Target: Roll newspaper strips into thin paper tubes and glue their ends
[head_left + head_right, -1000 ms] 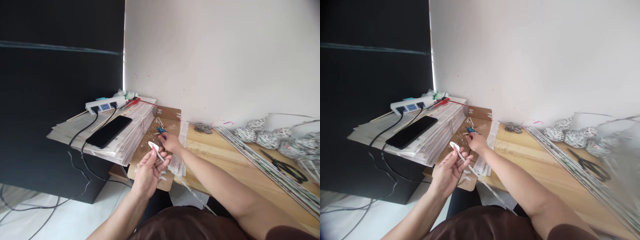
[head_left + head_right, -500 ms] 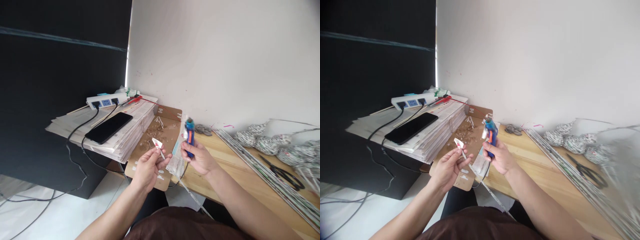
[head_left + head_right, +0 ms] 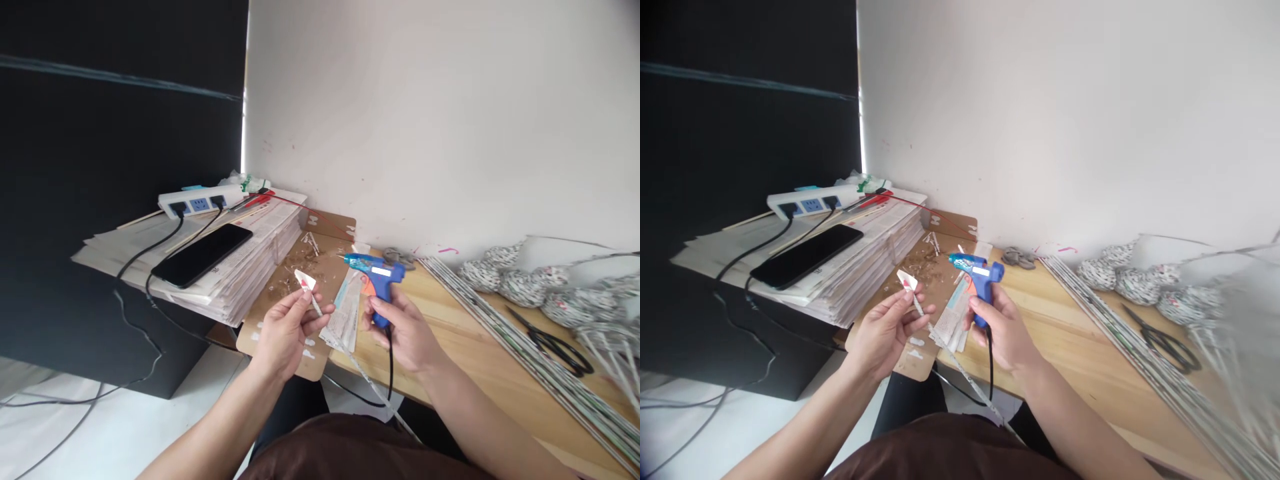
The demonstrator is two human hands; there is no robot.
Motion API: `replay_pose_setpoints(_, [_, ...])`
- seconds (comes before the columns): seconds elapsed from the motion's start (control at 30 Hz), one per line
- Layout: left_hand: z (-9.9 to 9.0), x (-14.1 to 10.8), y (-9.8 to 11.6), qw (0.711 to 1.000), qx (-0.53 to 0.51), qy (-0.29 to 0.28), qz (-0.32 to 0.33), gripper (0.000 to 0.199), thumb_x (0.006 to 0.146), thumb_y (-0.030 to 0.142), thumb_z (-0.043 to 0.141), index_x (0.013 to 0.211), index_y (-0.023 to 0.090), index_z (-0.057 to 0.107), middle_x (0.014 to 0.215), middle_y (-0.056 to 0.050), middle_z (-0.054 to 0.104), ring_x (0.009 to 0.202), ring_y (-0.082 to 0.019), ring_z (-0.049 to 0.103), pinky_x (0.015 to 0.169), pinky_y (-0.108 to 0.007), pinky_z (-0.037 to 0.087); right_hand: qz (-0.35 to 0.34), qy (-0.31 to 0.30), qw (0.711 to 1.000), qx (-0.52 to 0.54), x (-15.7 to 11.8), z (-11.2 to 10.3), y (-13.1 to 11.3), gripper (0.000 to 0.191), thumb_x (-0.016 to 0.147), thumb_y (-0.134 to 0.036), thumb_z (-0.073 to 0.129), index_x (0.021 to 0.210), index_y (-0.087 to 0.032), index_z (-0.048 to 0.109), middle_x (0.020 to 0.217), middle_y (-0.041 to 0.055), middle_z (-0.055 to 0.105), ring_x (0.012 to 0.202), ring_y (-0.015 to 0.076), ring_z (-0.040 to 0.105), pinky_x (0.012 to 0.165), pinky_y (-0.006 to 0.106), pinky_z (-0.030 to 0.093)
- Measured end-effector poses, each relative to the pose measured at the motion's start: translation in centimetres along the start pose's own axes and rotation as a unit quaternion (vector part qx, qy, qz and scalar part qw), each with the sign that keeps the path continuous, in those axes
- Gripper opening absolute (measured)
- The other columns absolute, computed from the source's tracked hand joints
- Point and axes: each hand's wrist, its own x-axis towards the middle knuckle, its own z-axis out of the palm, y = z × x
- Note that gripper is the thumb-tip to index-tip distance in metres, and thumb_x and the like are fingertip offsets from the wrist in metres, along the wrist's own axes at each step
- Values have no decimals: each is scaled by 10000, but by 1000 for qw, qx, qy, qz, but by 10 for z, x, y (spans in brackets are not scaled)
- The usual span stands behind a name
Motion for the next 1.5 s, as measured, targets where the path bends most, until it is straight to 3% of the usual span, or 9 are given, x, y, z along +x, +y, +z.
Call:
replay_pose_setpoints(0.13, [3, 1, 0, 1000, 0, 7, 5, 226, 720, 243, 723, 901, 122, 662, 872, -65, 669, 796, -211, 699, 651, -250, 582, 6, -17, 999, -33, -12, -1, -5, 224, 824, -395, 598, 948, -216, 548, 657, -15, 487, 490, 87, 444, 384, 196, 209])
replay_pose_setpoints(0.23, [6, 2, 0, 1000, 6, -4, 9, 225, 730, 267, 713, 892, 118, 667, 873, -68, 669, 795, -215, 699, 660, -257, 583, -14, -39, 994, -97, -20, 1, -5, 278, 855, -464, 537, 947, -208, 591, 597, -15, 449, 492, 103, 411, 413, 225, 276])
replay_pose_setpoints(0.33, [10, 2, -2, 1000, 10, -21, 13, 239, 738, 295, 706, 886, 112, 670, 868, -80, 676, 818, -225, 695, 690, -272, 580, -61, -24, 976, -208, -29, 4, -4, 299, 863, -477, 518, 969, -217, 620, 565, -10, 449, 506, 126, 417, 470, 261, 367])
replay_pose_setpoints(0.47, [13, 2, -3, 999, 18, -32, 26, 248, 760, 308, 683, 905, 107, 672, 869, -90, 688, 793, -208, 693, 714, -290, 579, -125, -8, 936, -329, -37, 7, -3, 300, 875, -403, 527, 1107, -234, 611, 704, 31, 582, 629, 170, 536, 589, 299, 458])
replay_pose_setpoints(0.6, [16, 1, -3, 999, 15, -31, 25, 261, 749, 318, 691, 901, 107, 678, 883, -98, 695, 769, -194, 691, 704, -288, 580, -163, -12, 908, -386, -37, 6, -1, 276, 880, -337, 527, 1126, -241, 607, 866, 52, 650, 838, 225, 603, 673, 315, 478])
replay_pose_setpoints(0.93, [18, 1, -4, 999, 14, -42, 22, 256, 752, 317, 690, 910, 116, 688, 850, -82, 704, 745, -169, 685, 710, -279, 577, -178, 1, 882, -437, -35, 5, 2, 214, 871, -298, 547, 1073, -244, 596, 1010, 52, 668, 932, 244, 619, 726, 322, 475])
replay_pose_setpoints(1.5, [15, 2, -6, 999, 17, -44, 20, 236, 769, 312, 676, 919, 129, 688, 862, -66, 700, 779, -175, 689, 721, -272, 574, -188, 13, 865, -465, -34, 7, -1, 198, 871, -309, 544, 1032, -204, 590, 960, 59, 675, 899, 232, 632, 722, 301, 479])
